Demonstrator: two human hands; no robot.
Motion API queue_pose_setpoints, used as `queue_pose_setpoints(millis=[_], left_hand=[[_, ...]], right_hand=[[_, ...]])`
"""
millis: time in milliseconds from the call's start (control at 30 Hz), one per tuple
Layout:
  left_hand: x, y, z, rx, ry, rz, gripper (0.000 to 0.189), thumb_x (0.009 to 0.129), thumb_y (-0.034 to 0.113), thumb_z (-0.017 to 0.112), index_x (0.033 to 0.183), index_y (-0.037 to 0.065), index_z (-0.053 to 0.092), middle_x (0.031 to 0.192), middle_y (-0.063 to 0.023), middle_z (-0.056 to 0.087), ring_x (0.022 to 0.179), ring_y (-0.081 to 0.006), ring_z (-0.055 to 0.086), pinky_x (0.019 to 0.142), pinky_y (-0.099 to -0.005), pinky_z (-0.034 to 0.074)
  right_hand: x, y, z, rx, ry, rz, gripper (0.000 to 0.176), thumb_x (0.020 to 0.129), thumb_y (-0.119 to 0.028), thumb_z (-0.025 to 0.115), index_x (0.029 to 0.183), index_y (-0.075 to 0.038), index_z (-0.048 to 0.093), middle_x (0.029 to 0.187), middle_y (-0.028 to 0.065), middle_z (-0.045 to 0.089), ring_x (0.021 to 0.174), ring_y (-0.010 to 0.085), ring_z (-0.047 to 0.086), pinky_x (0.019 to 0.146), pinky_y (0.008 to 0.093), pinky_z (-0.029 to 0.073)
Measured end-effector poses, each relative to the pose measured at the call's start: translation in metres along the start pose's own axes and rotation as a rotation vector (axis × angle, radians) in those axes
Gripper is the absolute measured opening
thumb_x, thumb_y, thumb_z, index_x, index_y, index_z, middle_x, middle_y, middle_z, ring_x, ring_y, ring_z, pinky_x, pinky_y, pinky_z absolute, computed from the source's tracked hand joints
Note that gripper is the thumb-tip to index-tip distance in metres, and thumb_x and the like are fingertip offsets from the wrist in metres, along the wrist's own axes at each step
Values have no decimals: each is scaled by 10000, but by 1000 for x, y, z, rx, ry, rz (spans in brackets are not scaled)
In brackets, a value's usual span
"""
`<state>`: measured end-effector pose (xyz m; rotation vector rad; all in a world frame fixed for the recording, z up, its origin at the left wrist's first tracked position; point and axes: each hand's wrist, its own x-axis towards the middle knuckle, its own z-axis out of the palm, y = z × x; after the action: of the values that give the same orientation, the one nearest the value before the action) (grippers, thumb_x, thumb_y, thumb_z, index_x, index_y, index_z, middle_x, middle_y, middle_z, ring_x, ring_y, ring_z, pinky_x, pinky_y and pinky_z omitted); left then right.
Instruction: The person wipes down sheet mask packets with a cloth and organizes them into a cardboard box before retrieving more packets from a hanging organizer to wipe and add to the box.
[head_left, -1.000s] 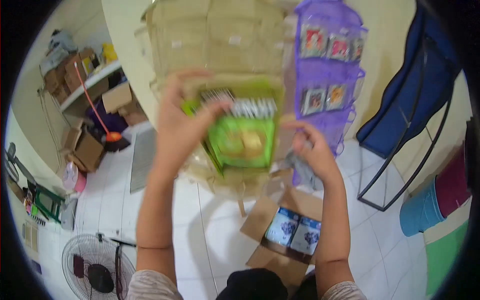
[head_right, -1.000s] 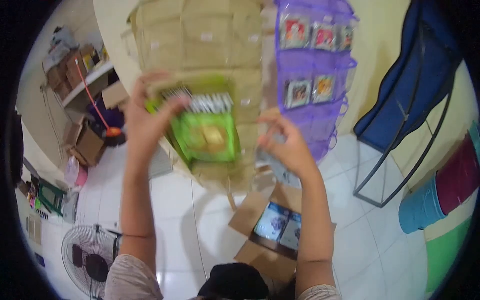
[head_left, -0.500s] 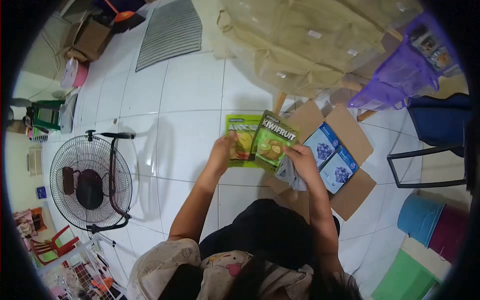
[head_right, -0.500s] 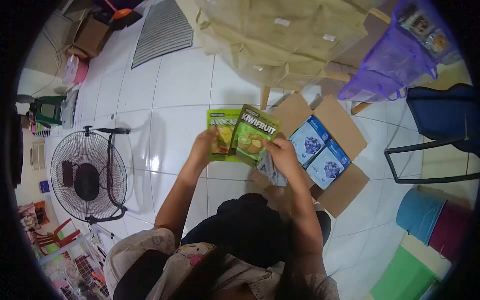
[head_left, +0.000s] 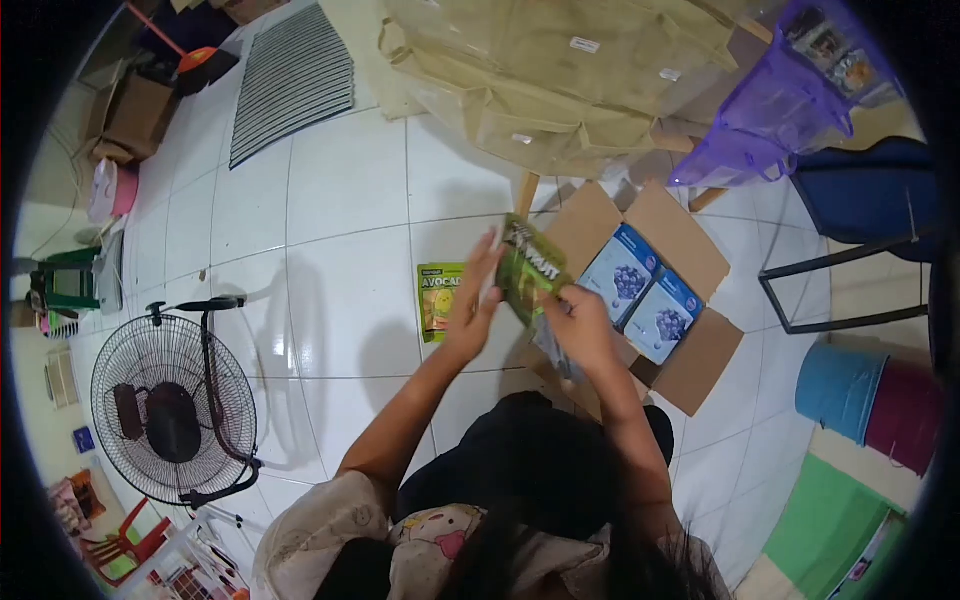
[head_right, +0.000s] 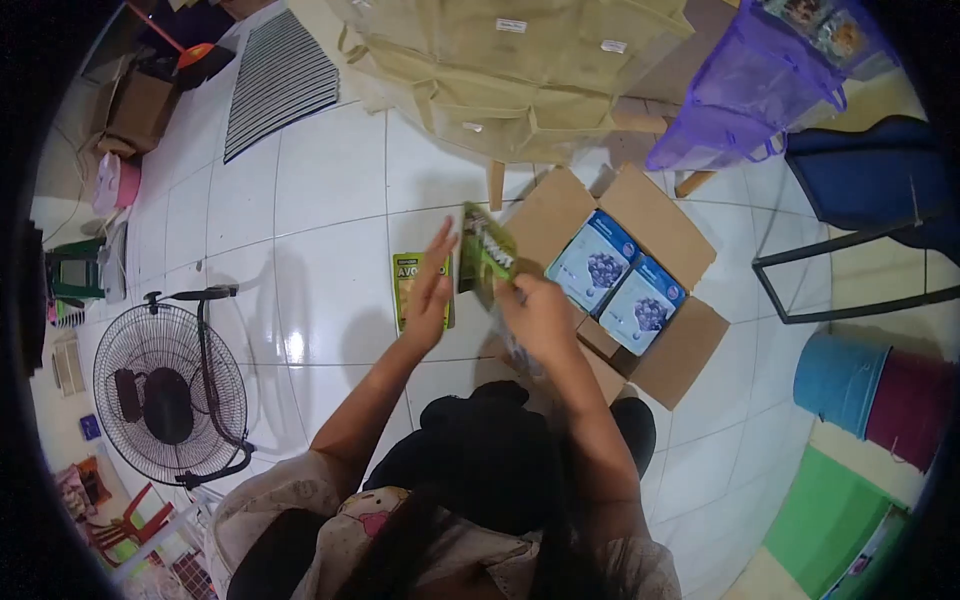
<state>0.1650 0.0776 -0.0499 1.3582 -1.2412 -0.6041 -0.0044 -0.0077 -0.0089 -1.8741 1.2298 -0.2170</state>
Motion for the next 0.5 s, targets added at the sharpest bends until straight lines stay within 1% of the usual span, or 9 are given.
queue_pose_setpoints(millis=[33, 100, 133, 167, 200, 267, 300, 400, 500], left_hand=[[7, 6, 14, -117, -44, -10, 663, 1016, 508, 319, 1520, 80, 268, 1580, -161, 222, 1452, -308, 239, 1180, -417, 169], [18, 6, 33, -457, -34, -69, 682, 1017, 522, 274, 1524, 67, 240, 1586, -161, 202, 1465, -321, 191, 1183, -429, 147], [22, 6, 39, -631, -33, -102, 692, 1018, 529, 252, 1526, 60, 227, 1590, -161, 192, 1472, -328, 167, 1185, -435, 136], [21, 8, 42, -875, -48, -335, 760, 986, 622, 205, 1543, 105, 176, 1573, -158, 231, 1450, -359, 219, 1176, -488, 185], [21, 12, 44, -1131, -53, -409, 758, 982, 627, 215, 1541, 116, 183, 1564, -160, 246, 1437, -371, 242, 1164, -509, 212], [27, 19, 46, -1640, -50, -552, 755, 973, 638, 234, 1539, 139, 199, 1547, -164, 278, 1413, -394, 289, 1139, -551, 267], [26, 22, 47, -1616, -32, -569, 706, 983, 604, 252, 1535, 165, 214, 1523, -173, 309, 1375, -413, 348, 1105, -599, 310], [28, 26, 54, -1630, -72, -513, 640, 1013, 507, 282, 1522, 120, 237, 1515, -181, 323, 1373, -410, 350, 1100, -578, 331], [28, 34, 61, -1496, -199, -636, 552, 1029, 395, 329, 1474, 67, 327, 1445, -174, 428, 1301, -357, 459, 1058, -503, 419]], right_hand=[[-4, -12, -1, 37, -29, -66, 274, 875, -258, 666, 907, 14, 666, 701, 202, 611, 621, 308, 608, 604, 380, 469], [-12, -31, 0, 111, -83, -199, 280, 867, -264, 682, 925, 10, 669, 768, 203, 644, 708, 335, 645, 656, 379, 499], [-11, -33, 4, 178, -27, -261, 259, 850, -240, 705, 926, 5, 672, 767, 173, 645, 694, 300, 634, 657, 367, 496], [-10, -33, 8, 245, 27, -315, 242, 834, -216, 728, 927, 1, 676, 765, 143, 645, 679, 266, 623, 657, 354, 493], [-11, -31, 8, 309, 79, -365, 230, 818, -192, 752, 928, -3, 679, 764, 113, 646, 665, 231, 612, 658, 342, 491], [-16, -29, -3, 302, -34, -362, 336, 782, -186, 778, 1052, -31, 651, 931, 128, 618, 844, 267, 619, 762, 332, 503], [-20, -31, -8, 241, -39, -413, 355, 780, -175, 776, 1078, -36, 640, 973, 129, 606, 889, 275, 612, 781, 335, 502], [-33, -15, -8, 74, -72, -568, 373, 783, -122, 754, 1123, -48, 617, 1052, 133, 571, 974, 290, 587, 827, 348, 495], [-43, 0, -13, -21, 25, -641, 324, 791, -64, 719, 1100, -46, 622, 1053, 132, 559, 969, 308, 578, 833, 368, 493]])
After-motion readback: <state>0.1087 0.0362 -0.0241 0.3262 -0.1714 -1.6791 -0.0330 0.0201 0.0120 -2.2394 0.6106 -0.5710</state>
